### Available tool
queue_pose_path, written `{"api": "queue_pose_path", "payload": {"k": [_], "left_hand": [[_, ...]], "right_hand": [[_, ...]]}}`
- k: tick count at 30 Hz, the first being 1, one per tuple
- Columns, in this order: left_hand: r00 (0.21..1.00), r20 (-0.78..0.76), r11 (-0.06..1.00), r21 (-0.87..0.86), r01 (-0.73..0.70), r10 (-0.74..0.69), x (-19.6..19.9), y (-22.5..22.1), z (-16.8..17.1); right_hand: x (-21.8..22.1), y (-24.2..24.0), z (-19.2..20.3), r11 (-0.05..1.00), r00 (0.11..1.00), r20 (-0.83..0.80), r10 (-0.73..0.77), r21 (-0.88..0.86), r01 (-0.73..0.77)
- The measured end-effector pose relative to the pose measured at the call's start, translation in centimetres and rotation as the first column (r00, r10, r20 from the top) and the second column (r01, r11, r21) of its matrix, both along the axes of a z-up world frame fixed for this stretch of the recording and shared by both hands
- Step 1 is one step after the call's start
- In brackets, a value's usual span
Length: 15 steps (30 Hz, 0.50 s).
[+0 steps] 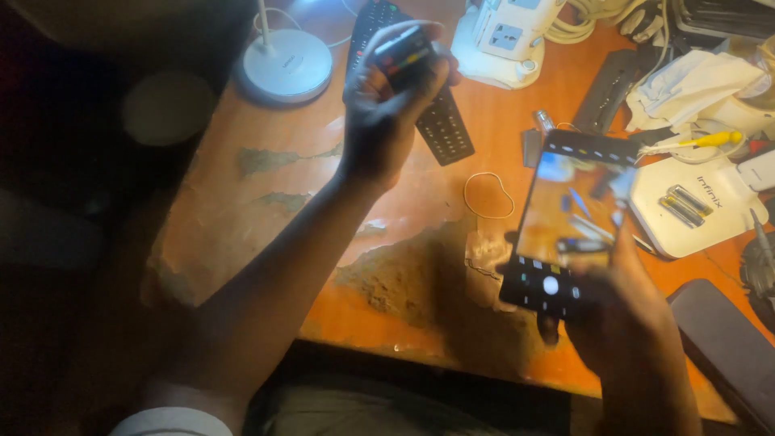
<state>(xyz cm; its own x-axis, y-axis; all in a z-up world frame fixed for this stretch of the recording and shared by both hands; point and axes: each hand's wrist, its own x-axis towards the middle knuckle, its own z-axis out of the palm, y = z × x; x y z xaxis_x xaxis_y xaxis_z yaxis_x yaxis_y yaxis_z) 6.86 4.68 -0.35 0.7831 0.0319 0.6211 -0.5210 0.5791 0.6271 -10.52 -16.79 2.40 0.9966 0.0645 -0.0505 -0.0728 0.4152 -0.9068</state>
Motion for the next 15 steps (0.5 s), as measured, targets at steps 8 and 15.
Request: {"api": "queue_pose_path", "payload": {"k": [8,15], "left_hand": [[0.979,-0.157,0.992,0.013,-0.129,0.130,2.1,1.7,0.1],[0.973,-0.203,0.994,0.010,-0.112,0.112,2.4,1.9,-0.3]], "right_hand": [[9.4,-1.6,-3.4,0.968,0.936,-0.268,0.227,-0.047,-0.248],[12.7,-2.3,-4.8,0.950,0.860,-0.456,0.227,-0.089,-0.298]]}}
